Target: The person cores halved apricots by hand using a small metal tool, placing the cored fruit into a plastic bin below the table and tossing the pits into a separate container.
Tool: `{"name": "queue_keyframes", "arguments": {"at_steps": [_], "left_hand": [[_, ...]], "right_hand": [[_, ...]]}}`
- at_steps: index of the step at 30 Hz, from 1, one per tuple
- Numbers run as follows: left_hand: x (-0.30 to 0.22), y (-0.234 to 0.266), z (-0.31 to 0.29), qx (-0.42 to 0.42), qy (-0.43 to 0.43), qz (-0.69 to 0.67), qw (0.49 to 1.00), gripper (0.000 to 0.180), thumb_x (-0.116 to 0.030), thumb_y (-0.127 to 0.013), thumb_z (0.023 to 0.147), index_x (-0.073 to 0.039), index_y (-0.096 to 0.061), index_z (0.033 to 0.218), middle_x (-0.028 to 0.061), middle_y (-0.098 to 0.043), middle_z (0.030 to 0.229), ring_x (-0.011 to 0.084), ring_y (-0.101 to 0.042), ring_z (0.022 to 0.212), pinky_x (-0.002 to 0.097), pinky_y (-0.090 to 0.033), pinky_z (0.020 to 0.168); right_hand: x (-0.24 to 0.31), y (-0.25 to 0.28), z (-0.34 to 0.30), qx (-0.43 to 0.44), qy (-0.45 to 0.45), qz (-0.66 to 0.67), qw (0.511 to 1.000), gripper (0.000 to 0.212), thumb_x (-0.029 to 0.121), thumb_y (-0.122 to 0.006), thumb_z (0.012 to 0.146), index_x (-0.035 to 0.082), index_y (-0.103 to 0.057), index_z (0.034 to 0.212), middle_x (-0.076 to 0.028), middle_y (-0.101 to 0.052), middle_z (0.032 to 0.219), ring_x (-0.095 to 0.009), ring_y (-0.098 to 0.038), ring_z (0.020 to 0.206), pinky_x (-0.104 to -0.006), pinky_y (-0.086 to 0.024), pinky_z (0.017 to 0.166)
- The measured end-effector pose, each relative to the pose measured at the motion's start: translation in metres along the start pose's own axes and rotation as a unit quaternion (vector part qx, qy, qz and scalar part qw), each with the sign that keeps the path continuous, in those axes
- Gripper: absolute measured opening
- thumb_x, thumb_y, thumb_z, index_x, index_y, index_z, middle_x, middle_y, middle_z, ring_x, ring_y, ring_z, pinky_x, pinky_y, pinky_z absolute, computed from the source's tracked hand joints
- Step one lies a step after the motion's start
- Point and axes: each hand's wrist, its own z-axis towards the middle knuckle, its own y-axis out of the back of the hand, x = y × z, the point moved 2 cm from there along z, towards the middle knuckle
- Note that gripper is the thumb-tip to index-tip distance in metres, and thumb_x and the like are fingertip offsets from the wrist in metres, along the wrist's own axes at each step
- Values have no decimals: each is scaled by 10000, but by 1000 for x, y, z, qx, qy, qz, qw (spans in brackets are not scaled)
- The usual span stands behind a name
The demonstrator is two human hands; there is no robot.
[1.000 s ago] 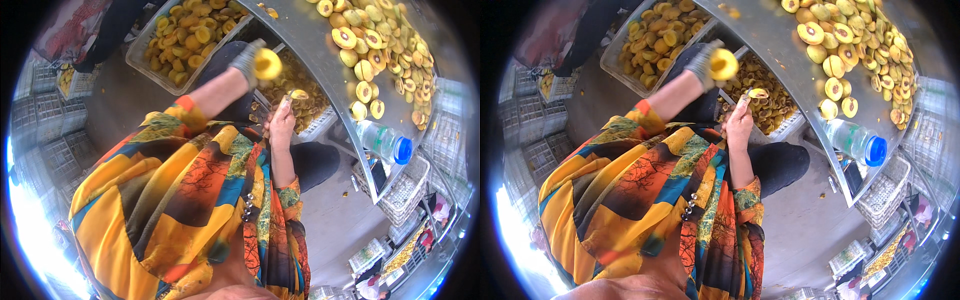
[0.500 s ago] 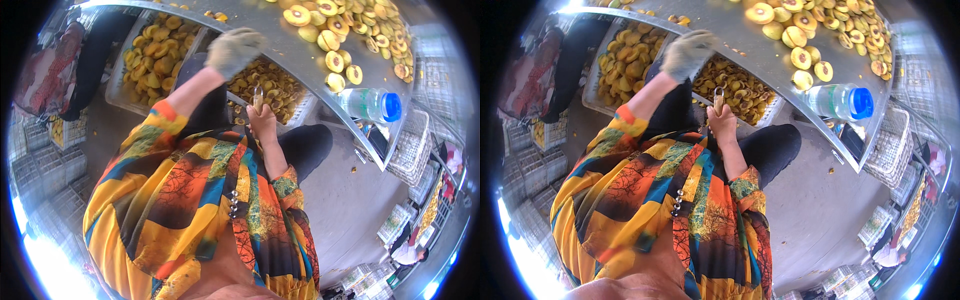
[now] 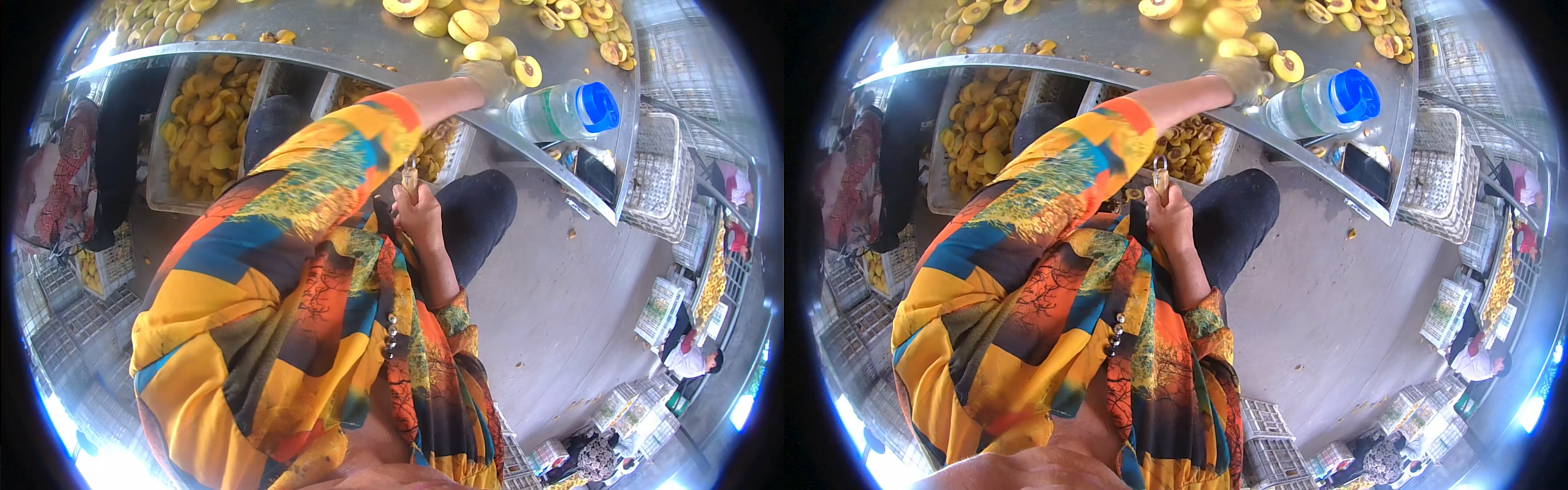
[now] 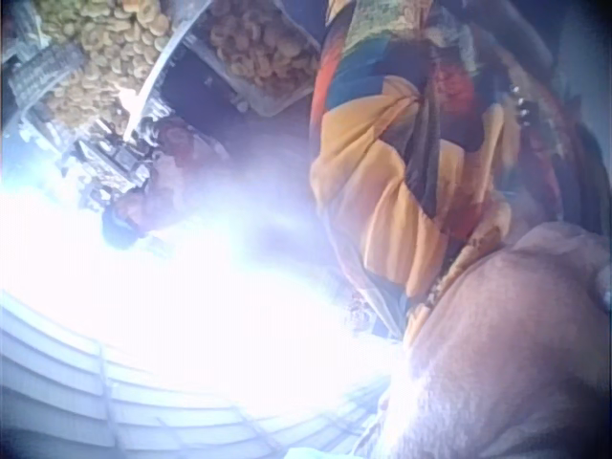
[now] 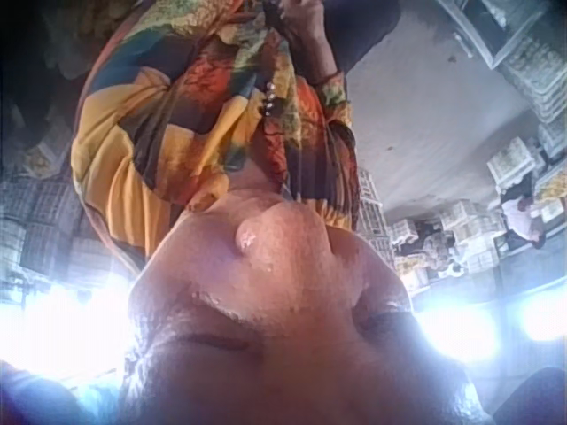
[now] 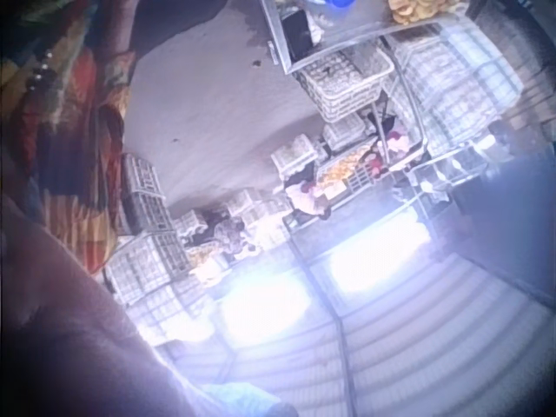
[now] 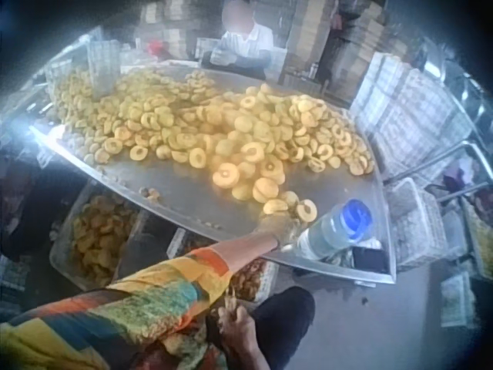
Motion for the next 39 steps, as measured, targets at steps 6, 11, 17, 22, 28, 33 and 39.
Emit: {"name": "queue_keyframes", "arguments": {"at_steps": [6, 11, 17, 22, 28, 33, 39], "left_hand": [[51, 25, -102, -18, -3, -787, 616, 359, -337, -604, 792, -83, -567, 1043, 73, -605, 888, 172, -614, 820, 263, -510, 574], [56, 17, -163, -159, 135, -862, 463, 402, -384, -667, 748, -70, -567, 978, 81, -618, 866, 173, -620, 727, 278, -517, 603], [46, 2, -192, -200, 167, -852, 454, 310, -261, -616, 815, -48, -542, 1028, 61, -598, 890, 144, -602, 790, 263, -512, 662], [41, -18, -190, -204, 151, -826, 502, 292, -270, -570, 851, -16, -567, 995, 54, -601, 879, 122, -587, 763, 247, -497, 690], [52, -49, -185, -257, 116, -709, 646, 310, -264, -554, 861, 4, -565, 1017, 65, -608, 892, 113, -578, 770, 234, -485, 698], [57, -39, -193, -261, -71, -467, 842, 464, -127, -565, 830, -62, -409, 1262, 83, -612, 927, 139, -578, 805, 255, -480, 750], [68, -17, -185, 98, -141, -460, 871, 666, -25, -588, 763, -95, -285, 1352, 86, -594, 1006, 162, -579, 842, 279, -459, 822]], "right_hand": [[14, 7, 14, -142, 190, -37, 971, 312, 308, -450, 909, 23, -496, 791, -24, -465, 477, -98, -441, 371, -250, -334, 354], [50, 7, 20, -94, 179, -18, 979, 331, 308, -418, 917, 8, -481, 794, -186, -502, 548, -392, -537, 539, -403, -418, 467], [74, -5, 20, -153, 207, -119, 959, 309, 305, -434, 907, 17, -491, 810, -208, -540, 572, -413, -556, 581, -465, -430, 488], [66, -10, 18, -168, 237, -160, 943, 290, 309, -442, 898, 36, -448, 802, -210, -538, 561, -410, -558, 565, -468, -446, 487], [68, -15, 13, -168, 213, -205, 941, 319, 306, -450, 891, -4, -440, 819, -223, -546, 566, -408, -564, 563, -470, -464, 498], [61, -10, 11, -97, 217, -228, 944, 332, 298, -460, 885, -19, -443, 791, -248, -545, 589, -415, -566, 593, -473, -467, 524], [47, -1, 14, 52, 211, -151, 964, 354, 338, -434, 907, 0, -467, 807, -136, -500, 522, -241, -527, 422, -349, -424, 419]]}}
